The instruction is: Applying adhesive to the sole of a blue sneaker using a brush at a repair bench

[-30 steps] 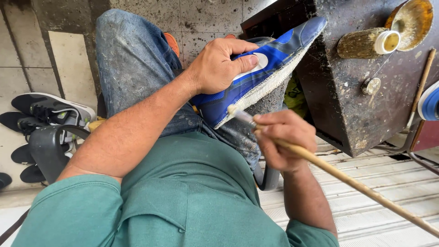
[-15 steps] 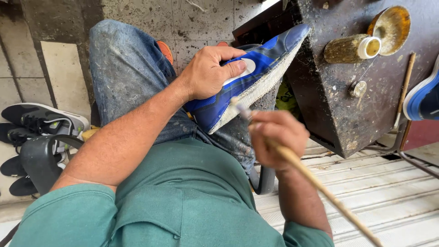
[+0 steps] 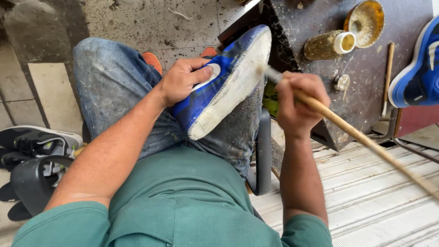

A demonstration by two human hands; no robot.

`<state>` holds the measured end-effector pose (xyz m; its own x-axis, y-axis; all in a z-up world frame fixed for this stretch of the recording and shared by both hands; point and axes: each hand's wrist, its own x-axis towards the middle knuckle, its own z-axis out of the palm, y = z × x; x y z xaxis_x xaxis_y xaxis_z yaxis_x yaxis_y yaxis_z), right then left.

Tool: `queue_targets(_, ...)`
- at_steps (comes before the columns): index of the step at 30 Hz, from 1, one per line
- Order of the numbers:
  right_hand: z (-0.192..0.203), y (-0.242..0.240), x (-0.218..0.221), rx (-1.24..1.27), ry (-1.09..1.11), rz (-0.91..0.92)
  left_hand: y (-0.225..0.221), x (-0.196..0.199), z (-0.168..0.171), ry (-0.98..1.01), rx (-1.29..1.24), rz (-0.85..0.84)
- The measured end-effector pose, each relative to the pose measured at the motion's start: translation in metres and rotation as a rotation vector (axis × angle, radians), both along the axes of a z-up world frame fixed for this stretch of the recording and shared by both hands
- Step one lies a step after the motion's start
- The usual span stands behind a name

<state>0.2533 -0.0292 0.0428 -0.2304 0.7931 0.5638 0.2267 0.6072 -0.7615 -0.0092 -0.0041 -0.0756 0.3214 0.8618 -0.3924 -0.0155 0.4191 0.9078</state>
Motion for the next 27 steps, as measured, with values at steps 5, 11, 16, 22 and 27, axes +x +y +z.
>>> queue_targets(5, 0.003, -0.024, -0.025, -0.086, -0.113, 0.028, -0.01, -0.011, 0.0, -0.188, -0.059, -0.021)
queue_targets(11, -0.006, 0.002, -0.005, -0.027, -0.3, 0.04, -0.016, -0.01, -0.019, -0.233, -0.117, 0.03)
queue_targets(16, -0.017, 0.034, 0.012, -0.046, 0.081, 0.173, -0.014, -0.009, -0.012, -0.245, -0.138, 0.034)
queue_targets(22, 0.005, -0.018, -0.036, 0.043, -0.269, 0.054, -0.015, -0.007, -0.025, -0.347, -0.238, 0.134)
queue_targets(27, -0.012, -0.016, -0.015, -0.061, -0.194, -0.159, -0.039, -0.046, 0.004, -0.466, -0.264, -0.046)
